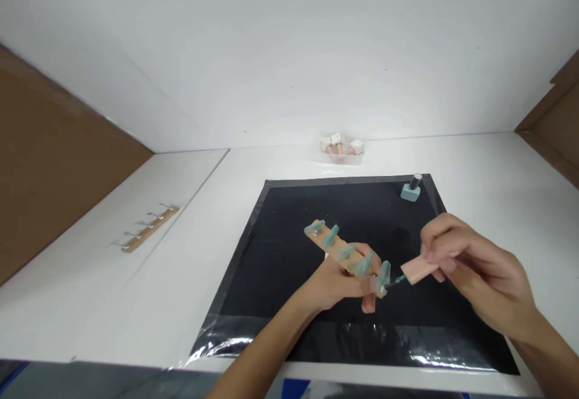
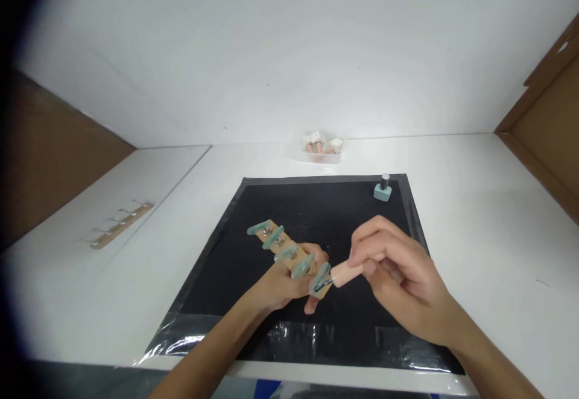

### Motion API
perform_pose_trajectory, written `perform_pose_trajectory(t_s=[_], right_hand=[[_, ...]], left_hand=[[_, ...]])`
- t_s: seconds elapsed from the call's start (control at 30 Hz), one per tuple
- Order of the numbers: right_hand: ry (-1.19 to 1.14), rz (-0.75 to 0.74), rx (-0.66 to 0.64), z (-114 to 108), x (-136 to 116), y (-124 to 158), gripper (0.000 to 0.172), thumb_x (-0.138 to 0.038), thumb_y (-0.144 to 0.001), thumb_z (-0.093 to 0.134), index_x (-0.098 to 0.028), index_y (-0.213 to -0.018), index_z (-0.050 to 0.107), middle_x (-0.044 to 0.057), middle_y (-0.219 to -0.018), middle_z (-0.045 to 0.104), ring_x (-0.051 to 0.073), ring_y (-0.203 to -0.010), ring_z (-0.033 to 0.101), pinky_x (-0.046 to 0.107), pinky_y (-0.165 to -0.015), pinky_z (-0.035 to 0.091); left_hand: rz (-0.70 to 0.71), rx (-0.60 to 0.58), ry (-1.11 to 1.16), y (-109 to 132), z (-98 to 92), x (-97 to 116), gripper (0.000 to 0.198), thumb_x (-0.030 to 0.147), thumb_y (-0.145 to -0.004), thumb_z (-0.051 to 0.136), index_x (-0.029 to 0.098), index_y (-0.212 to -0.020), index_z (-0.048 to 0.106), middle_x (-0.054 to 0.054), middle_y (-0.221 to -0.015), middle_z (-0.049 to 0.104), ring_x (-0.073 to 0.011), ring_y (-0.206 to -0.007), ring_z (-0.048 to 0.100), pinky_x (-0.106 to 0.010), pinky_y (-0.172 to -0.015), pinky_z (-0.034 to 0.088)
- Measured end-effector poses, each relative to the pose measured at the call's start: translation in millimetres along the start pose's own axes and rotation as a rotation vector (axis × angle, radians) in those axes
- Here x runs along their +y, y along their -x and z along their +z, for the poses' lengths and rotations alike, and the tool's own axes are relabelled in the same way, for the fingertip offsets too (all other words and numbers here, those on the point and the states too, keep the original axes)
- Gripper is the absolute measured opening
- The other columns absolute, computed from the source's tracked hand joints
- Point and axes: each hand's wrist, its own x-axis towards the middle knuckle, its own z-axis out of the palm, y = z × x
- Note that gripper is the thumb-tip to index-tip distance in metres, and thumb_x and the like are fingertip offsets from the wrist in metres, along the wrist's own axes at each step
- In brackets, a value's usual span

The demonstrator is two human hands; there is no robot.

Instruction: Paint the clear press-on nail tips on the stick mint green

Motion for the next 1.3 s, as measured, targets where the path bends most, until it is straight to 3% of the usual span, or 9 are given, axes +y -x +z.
perform_pose_trajectory(t_s=[0.17, 0.3, 0.4, 0.57, 0.73, 0.9, 1.07, 1.17, 1.3], right_hand=[[0.126, -0.012, 0.062, 1.7, 3.1, -0.7, 0.026, -0.003, -0.086, 0.046, -0.024, -0.09, 0.061, 0.002, -0.078, 0.055, 0.012, -0.055, 0.051, 0.023, -0.042, 0.04], [-0.008, 0.071, 0.175, 1.0, 5.0, 0.4, 0.019, -0.017, -0.093, 0.047, -0.024, -0.093, 0.065, 0.004, -0.088, 0.057, 0.011, -0.055, 0.055, 0.026, -0.05, 0.049], [-0.132, 0.097, 0.102, 1.8, 2.9, 0.5, 0.017, -0.02, -0.092, 0.052, -0.024, -0.096, 0.068, 0.006, -0.094, 0.062, 0.011, -0.062, 0.062, 0.026, -0.056, 0.055], [-0.089, 0.043, -0.024, 4.1, 0.5, -1.4, 0.023, -0.006, -0.082, 0.061, -0.025, -0.091, 0.069, 0.004, -0.083, 0.067, 0.012, -0.065, 0.064, 0.02, -0.047, 0.051], [0.12, -0.006, 0.064, 2.0, 0.5, -2.8, 0.025, -0.003, -0.081, 0.058, -0.024, -0.089, 0.069, 0.005, -0.081, 0.067, 0.016, -0.074, 0.065, 0.022, -0.047, 0.049], [0.087, -0.048, -0.022, 2.0, -1.9, -4.0, 0.025, -0.002, -0.08, 0.056, -0.023, -0.088, 0.066, 0.004, -0.078, 0.067, 0.015, -0.067, 0.065, 0.022, -0.047, 0.049], [0.145, -0.051, 0.036, 2.2, -1.0, -5.2, 0.025, -0.001, -0.079, 0.055, -0.023, -0.084, 0.065, 0.005, -0.075, 0.066, 0.016, -0.068, 0.065, 0.023, -0.045, 0.046], [0.096, -0.06, -0.025, 1.8, 0.1, -4.7, 0.024, -0.001, -0.079, 0.055, -0.023, -0.085, 0.065, 0.004, -0.074, 0.066, 0.016, -0.065, 0.065, 0.024, -0.045, 0.046], [0.149, -0.012, 0.052, 1.5, 1.0, -4.0, 0.025, 0.0, -0.077, 0.055, -0.022, -0.081, 0.065, 0.005, -0.076, 0.065, 0.016, -0.067, 0.064, 0.023, -0.043, 0.044]], left_hand=[[0.014, -0.018, 0.095, -2.2, 0.0, -5.5, 0.036, 0.036, -0.06, 0.082, 0.013, -0.071, 0.057, 0.004, -0.052, 0.059, -0.0071, -0.035, 0.054, -0.014, -0.033, 0.044], [0.004, -0.011, 0.153, -1.8, 0.1, -6.7, 0.034, 0.033, -0.061, 0.082, 0.012, -0.07, 0.057, 0.004, -0.053, 0.06, -0.0067, -0.033, 0.054, -0.014, -0.031, 0.043], [-0.004, -0.01, 0.209, -2.4, -0.6, -7.6, 0.032, 0.03, -0.062, 0.081, 0.013, -0.069, 0.055, 0.004, -0.053, 0.059, -0.0065, -0.032, 0.053, -0.013, -0.031, 0.043], [-0.018, -0.002, 0.215, -2.7, -1.1, -6.7, 0.032, 0.027, -0.062, 0.081, 0.013, -0.068, 0.053, 0.005, -0.049, 0.057, -0.0065, -0.032, 0.052, -0.013, -0.032, 0.042], [-0.007, 0.031, 0.166, -2.3, 1.5, -3.5, 0.033, 0.03, -0.062, 0.081, 0.013, -0.068, 0.053, 0.005, -0.05, 0.057, -0.0055, -0.032, 0.051, -0.013, -0.032, 0.041], [0.043, 0.056, 0.109, -3.6, 4.7, -1.6, 0.035, 0.034, -0.06, 0.082, 0.013, -0.064, 0.054, 0.005, -0.049, 0.057, -0.0047, -0.032, 0.048, -0.014, -0.031, 0.039], [0.096, 0.091, 0.011, -2.6, 2.1, -2.7, 0.035, 0.035, -0.062, 0.081, 0.013, -0.066, 0.054, 0.005, -0.047, 0.055, -0.0043, -0.031, 0.047, -0.014, -0.031, 0.038], [0.069, 0.113, -0.041, -1.0, 1.7, -1.3, 0.036, 0.034, -0.061, 0.081, 0.014, -0.065, 0.051, 0.005, -0.047, 0.055, -0.0047, -0.032, 0.047, -0.015, -0.033, 0.038], [0.006, 0.172, -0.127, 0.1, 3.9, 1.9, 0.036, 0.034, -0.057, 0.082, 0.015, -0.065, 0.052, 0.006, -0.045, 0.055, -0.0052, -0.031, 0.047, -0.016, -0.034, 0.038]])
